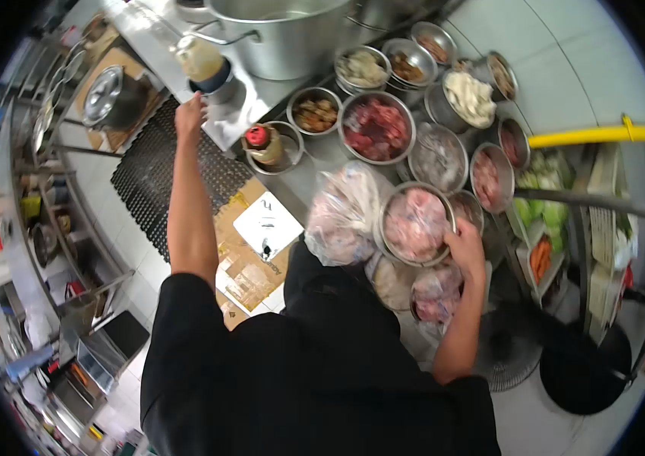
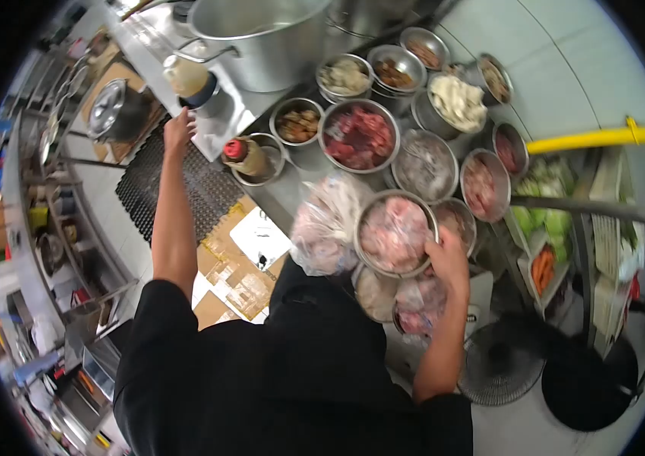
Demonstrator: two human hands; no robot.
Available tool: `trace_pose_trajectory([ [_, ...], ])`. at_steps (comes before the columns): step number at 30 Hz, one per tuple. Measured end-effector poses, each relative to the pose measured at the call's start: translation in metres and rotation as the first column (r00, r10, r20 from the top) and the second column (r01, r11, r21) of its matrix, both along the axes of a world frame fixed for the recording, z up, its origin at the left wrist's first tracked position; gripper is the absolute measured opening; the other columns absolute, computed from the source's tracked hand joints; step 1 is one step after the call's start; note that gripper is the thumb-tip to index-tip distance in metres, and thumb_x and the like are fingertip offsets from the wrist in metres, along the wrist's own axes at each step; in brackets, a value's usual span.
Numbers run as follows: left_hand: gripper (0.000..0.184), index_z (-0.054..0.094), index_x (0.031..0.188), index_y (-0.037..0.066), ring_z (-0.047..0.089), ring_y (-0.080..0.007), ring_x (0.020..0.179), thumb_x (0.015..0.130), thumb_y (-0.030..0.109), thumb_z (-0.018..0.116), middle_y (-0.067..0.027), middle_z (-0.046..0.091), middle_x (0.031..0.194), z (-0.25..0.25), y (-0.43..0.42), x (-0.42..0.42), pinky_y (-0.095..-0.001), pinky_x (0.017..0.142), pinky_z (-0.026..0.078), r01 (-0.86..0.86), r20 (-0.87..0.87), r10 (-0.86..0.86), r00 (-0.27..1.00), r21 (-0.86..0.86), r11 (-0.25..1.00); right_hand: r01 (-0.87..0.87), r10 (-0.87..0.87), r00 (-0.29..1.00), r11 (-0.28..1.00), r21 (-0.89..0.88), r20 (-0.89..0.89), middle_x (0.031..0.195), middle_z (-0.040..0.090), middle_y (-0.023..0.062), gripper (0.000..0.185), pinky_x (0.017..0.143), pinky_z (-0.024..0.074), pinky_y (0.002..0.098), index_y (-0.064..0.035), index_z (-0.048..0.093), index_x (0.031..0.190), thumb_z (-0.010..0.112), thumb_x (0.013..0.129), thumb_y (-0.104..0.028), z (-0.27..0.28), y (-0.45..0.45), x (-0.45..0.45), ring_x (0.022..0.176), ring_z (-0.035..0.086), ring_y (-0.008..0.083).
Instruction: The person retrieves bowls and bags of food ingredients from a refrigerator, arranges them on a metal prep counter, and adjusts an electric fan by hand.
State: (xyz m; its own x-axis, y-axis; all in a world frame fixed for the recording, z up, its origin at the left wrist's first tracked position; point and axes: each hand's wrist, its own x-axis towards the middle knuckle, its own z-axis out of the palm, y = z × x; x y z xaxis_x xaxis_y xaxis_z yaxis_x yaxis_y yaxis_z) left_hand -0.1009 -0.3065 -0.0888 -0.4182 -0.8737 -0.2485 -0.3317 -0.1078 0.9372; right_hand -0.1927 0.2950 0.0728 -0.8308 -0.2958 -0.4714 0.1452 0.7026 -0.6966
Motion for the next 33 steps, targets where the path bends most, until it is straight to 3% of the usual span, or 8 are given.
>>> trace_pose_trajectory([
  [2, 0.037, 0.068, 0.074, 0.000, 0.061, -0.0176, 0.059, 0.086, 0.031, 0.053, -0.0107, 0.063, 0.064, -0.004, 0.011, 0.037, -0.0337, 0.057, 0.048, 0.466, 0.469, -0.237, 0.851, -0.463, 0.754, 0.034, -0.034, 0.997, 0.999, -0.004, 0.064, 0.064, 0.055, 0.0043, 0.013, 0.040, 0.0451, 0.0296, 0.0012, 0.058, 0.086, 0.052, 0.077, -0.007, -0.008, 0.009, -0.004, 0.047, 0.054, 0.0132],
  [8, 0.038, 0.067, 0.088, 0.000, 0.064, -0.0337, 0.073, 0.087, 0.036, 0.056, -0.0193, 0.066, 0.077, 0.040, 0.173, 0.089, -0.0418, 0.071, 0.048, 0.428, 0.542, -0.365, 0.757, 0.011, 0.904, 0.086, -0.087, 0.996, 0.996, 0.022, 0.025, 0.062, 0.054, 0.0040, 0.009, 0.036, 0.0431, 0.0277, 0.0003, 0.058, 0.082, 0.052, 0.077, -0.005, -0.006, -0.007, 0.001, 0.045, 0.052, 0.0120],
  [18, 0.033, 0.061, 0.085, -0.005, 0.060, -0.0461, 0.085, 0.085, 0.027, 0.051, -0.0276, 0.063, 0.082, 0.003, 0.193, 0.041, -0.0504, 0.078, 0.045, 0.345, 0.453, -0.208, 0.867, -0.244, 0.906, 0.084, -0.084, 0.996, 0.996, 0.020, 0.015, 0.055, 0.052, 0.0049, 0.009, 0.034, 0.0388, 0.0283, -0.0002, 0.051, 0.073, 0.052, 0.079, -0.007, -0.001, -0.008, 0.002, 0.039, 0.053, 0.0144],
  [24, 0.035, 0.061, 0.076, -0.006, 0.064, -0.0346, 0.068, 0.088, 0.024, 0.048, -0.0247, 0.062, 0.072, 0.092, 0.147, 0.066, -0.0443, 0.064, 0.047, 0.369, 0.329, -0.222, 0.918, -0.498, 0.785, 0.026, -0.028, 0.998, 0.999, -0.047, -0.050, 0.058, 0.054, 0.0044, 0.014, 0.037, 0.0413, 0.0283, 0.0031, 0.058, 0.079, 0.055, 0.078, -0.010, -0.017, 0.003, -0.005, 0.042, 0.053, 0.0123],
  [26, 0.029, 0.063, 0.097, -0.004, 0.066, -0.0337, 0.075, 0.088, 0.020, 0.050, -0.0226, 0.066, 0.086, 0.114, 0.115, 0.081, -0.0412, 0.067, 0.049, 0.423, 0.407, -0.237, 0.882, -0.463, 0.779, 0.092, -0.094, 0.995, 0.994, -0.060, -0.045, 0.055, 0.053, 0.0050, 0.014, 0.037, 0.0420, 0.0293, 0.0038, 0.054, 0.072, 0.055, 0.076, -0.009, -0.002, -0.007, -0.002, 0.041, 0.053, 0.0127],
  [27, 0.032, 0.060, 0.110, -0.002, 0.067, -0.0308, 0.080, 0.089, 0.019, 0.049, -0.0205, 0.066, 0.101, 0.100, 0.090, 0.084, -0.0388, 0.071, 0.050, 0.333, 0.217, -0.259, 0.941, -0.722, 0.606, 0.064, -0.065, 0.997, 0.997, -0.031, -0.040, 0.056, 0.053, 0.0054, 0.014, 0.037, 0.0422, 0.0293, 0.0033, 0.051, 0.069, 0.055, 0.076, -0.008, -0.002, -0.007, -0.003, 0.042, 0.054, 0.0131],
  [30, 0.034, 0.060, 0.112, -0.002, 0.063, -0.0164, 0.090, 0.095, 0.024, 0.046, -0.0094, 0.066, 0.103, 0.112, 0.062, 0.091, -0.0288, 0.079, 0.049, 0.266, 0.117, -0.239, 0.964, -0.343, 0.901, 0.058, -0.058, 0.998, 0.998, -0.005, -0.033, 0.056, 0.051, 0.0061, 0.015, 0.039, 0.0418, 0.0310, 0.0012, 0.045, 0.064, 0.054, 0.075, -0.005, 0.003, -0.017, 0.003, 0.045, 0.054, 0.0141],
  [33, 0.028, 0.065, 0.093, -0.001, 0.068, -0.0276, 0.078, 0.089, 0.020, 0.048, -0.0196, 0.068, 0.083, 0.048, 0.000, 0.105, -0.0380, 0.068, 0.051, 0.418, 0.352, -0.237, 0.906, -0.647, 0.638, -0.037, 0.019, 0.963, 0.997, -0.062, -0.268, 0.053, 0.043, 0.0051, 0.014, 0.043, 0.0377, 0.0339, 0.0000, 0.043, 0.064, 0.053, 0.073, -0.004, -0.006, -0.029, 0.007, 0.045, 0.042, 0.0128],
])
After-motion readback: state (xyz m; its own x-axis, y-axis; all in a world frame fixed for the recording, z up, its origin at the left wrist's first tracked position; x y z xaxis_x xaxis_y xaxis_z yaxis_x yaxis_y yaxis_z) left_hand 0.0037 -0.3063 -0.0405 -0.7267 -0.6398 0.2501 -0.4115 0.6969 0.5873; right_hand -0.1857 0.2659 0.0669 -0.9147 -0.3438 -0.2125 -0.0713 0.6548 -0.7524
